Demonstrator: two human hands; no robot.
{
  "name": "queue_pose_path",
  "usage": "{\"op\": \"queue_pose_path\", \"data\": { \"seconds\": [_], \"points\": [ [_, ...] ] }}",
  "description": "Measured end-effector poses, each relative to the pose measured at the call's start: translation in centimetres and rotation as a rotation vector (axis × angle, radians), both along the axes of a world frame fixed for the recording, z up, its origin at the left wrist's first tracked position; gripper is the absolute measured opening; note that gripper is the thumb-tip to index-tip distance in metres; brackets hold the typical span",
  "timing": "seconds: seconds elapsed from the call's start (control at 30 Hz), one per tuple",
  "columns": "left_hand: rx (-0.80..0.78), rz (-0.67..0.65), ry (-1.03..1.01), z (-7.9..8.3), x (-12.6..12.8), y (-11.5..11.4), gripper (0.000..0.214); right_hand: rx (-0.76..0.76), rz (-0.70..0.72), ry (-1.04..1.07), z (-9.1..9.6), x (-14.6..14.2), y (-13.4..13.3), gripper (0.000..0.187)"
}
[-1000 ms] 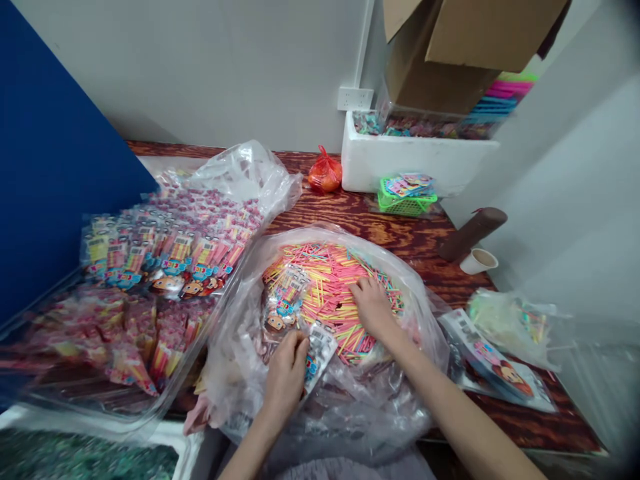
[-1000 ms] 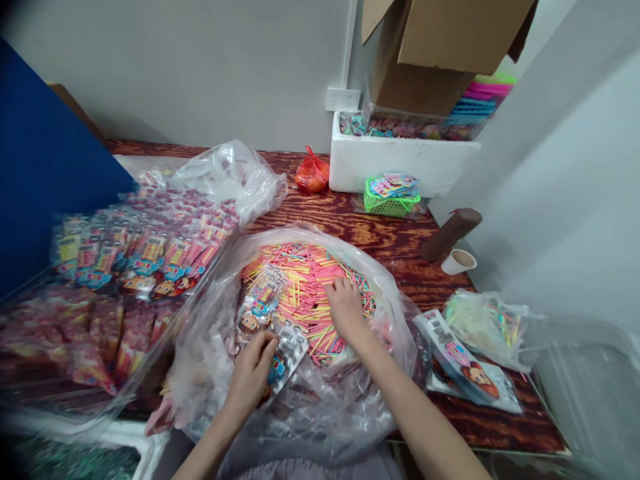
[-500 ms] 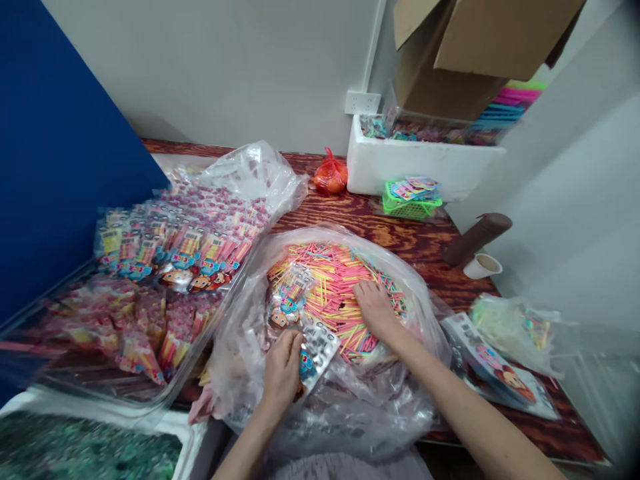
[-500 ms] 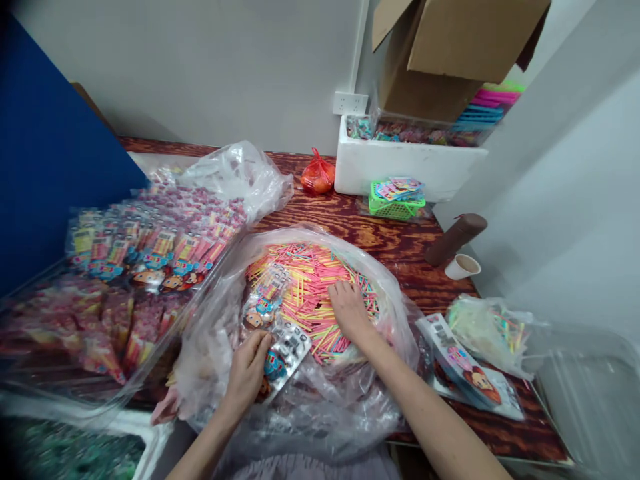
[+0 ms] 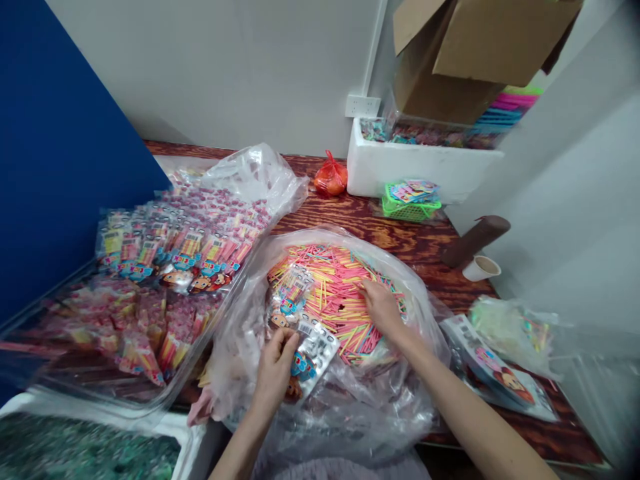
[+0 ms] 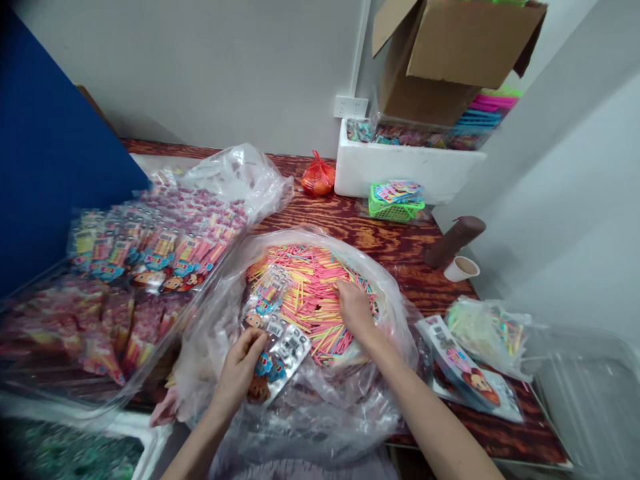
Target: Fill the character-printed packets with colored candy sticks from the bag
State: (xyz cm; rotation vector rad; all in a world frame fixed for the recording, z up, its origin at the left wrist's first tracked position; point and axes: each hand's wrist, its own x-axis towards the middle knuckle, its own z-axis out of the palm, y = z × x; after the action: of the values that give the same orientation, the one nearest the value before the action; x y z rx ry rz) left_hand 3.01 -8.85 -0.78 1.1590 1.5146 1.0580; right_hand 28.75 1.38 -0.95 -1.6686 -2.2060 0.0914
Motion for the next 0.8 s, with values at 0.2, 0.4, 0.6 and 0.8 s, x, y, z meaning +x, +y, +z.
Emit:
{"op": "queue_pose_path", "data": {
  "seconds": [0.2, 0.4, 0.6, 0.8],
  "points": [
    [0.009, -0.052, -0.099, 0.1, 0.5, 0.4, 0.028, -0.133, -0.060, 0.337, 0.9, 0.3, 0.7, 0.019],
    [-0.021, 0.062, -0.132, -0.6, -0.4, 0.5, 0.034, -0.195, -0.027, 0.463, 0.5, 0.6, 0.5, 0.014],
    [-0.074, 0.241, -0.290, -0.3, -0.9, 0.4, 0.041, -0.218, -0.007, 0.539, 0.2, 0.4, -0.3, 0.011],
    [-0.018, 0.194, -0.289, 0.5, -0.4, 0.2, 0.032, -0.172, -0.060, 0.537, 0.6, 0.0, -0.4, 0.020]
  ]
}}
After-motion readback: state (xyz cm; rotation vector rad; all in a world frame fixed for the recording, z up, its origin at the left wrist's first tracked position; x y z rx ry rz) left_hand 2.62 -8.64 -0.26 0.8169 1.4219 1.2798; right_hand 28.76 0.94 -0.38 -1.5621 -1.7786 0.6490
